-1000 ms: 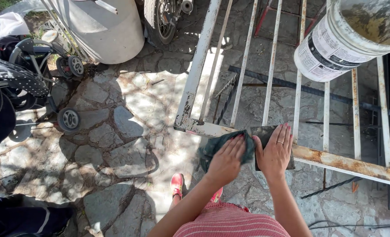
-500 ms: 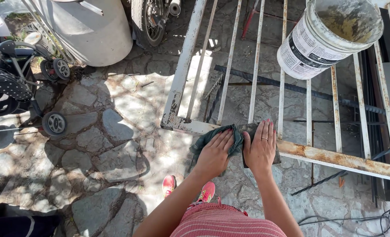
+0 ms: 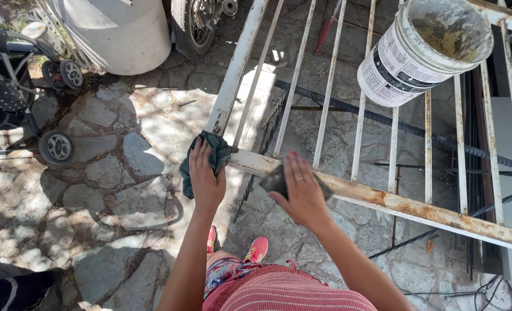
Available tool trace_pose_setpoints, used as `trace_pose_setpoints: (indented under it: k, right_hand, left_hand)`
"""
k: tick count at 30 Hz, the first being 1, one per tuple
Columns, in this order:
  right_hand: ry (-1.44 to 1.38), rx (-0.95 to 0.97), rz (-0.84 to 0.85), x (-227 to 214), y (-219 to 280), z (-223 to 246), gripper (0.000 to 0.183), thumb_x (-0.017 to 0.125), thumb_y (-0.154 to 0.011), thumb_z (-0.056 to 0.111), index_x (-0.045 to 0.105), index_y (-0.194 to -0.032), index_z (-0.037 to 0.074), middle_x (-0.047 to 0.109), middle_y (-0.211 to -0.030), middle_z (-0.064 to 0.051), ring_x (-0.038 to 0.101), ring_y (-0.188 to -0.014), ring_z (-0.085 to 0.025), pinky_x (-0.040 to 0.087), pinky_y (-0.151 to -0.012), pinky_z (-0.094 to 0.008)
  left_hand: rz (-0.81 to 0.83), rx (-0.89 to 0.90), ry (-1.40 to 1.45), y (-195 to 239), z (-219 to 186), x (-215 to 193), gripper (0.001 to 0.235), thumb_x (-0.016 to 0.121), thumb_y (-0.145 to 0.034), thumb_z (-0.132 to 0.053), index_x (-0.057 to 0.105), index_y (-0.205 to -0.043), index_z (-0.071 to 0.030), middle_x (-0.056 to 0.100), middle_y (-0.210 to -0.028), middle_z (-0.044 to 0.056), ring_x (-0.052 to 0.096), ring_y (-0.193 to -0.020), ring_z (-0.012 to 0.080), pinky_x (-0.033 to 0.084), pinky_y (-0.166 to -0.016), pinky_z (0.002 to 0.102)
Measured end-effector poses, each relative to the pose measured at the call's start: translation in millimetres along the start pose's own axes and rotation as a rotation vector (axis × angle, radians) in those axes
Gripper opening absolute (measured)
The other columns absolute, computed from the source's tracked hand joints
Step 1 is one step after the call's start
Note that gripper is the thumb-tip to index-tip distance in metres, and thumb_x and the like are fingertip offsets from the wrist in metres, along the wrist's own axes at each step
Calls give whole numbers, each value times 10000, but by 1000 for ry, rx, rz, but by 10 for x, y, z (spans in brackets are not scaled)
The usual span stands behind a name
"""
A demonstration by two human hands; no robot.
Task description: Sanding a metal gate frame to remove rust or old paint using a sanding block and wiping it with a cloth.
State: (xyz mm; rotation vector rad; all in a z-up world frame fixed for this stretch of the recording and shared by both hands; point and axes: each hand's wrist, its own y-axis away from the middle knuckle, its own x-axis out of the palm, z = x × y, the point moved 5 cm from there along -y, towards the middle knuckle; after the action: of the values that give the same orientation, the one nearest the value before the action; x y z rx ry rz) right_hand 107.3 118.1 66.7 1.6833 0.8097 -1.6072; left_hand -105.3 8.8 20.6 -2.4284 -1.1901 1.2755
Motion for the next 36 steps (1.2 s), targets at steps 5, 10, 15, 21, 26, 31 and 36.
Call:
trace_pose_setpoints:
  k: [5,10,15,21,26,31,36]
  right_hand:
    - [-82,-332,-252,-133,-243,545,922,348,-986,695,258,-1550,-30,257,-1614,-247,256,-1510,-349,176,-1262,-437]
    - [13,-379,-220,-76,93,-25,1064,389,-889,810,219,-1578,18,232,-1639,-186,248,-1506,-307,165,-1270,-406]
    - [-77,-404,-239,-142,-189,403,1040,377,-930,774,224,-1557,-41,232,-1619,-255,239,-1507,-361,173,-1255,-452]
    - [8,-434,-231,-110,-64,311,1080,295,-902,838,215,-1563,-13,223,-1629,-217,225,-1516,-326,157,-1270,-422]
    - [-137,-371,-252,-160,-358,609,1064,295,-936,800,235,-1539,-73,246,-1595,-297,245,-1498,-390,174,-1261,-468]
    - [-49,-325,-201,-85,-226,348,1147,289,-869,883,223,-1563,-28,245,-1620,-239,253,-1500,-351,160,-1263,-432]
    - [-127,-320,-218,-176,-463,759,1235,373,-804,916,239,-1546,-62,275,-1591,-282,265,-1491,-391,182,-1247,-457]
  left_hand:
    - [-75,16,171,19,23,-38,494,592,-1038,-206,536,-1439,78,517,-1513,238,366,-1492,421,241,-1253,575]
    - [-50,33,182,21,42,-61,476,557,-1055,-229,546,-1443,45,545,-1484,217,382,-1483,419,282,-1242,603]
    - [-24,24,176,21,-7,-82,472,559,-1044,-176,526,-1454,56,537,-1484,240,383,-1479,431,305,-1229,606]
    - [55,24,70,-46,-121,-185,521,530,-1053,-155,439,-1521,53,459,-1559,239,344,-1502,415,340,-1225,575]
    - [80,1,87,-53,-59,-223,527,543,-1055,-174,445,-1513,68,441,-1574,250,340,-1506,416,339,-1219,568]
    - [13,-182,420,-82,-79,-342,522,443,-1097,-205,371,-1544,54,432,-1518,317,382,-1413,541,427,-1107,694]
    - [-12,-424,777,58,360,-33,478,460,-1100,-231,420,-1517,1,560,-1399,274,536,-1303,485,525,-982,678]
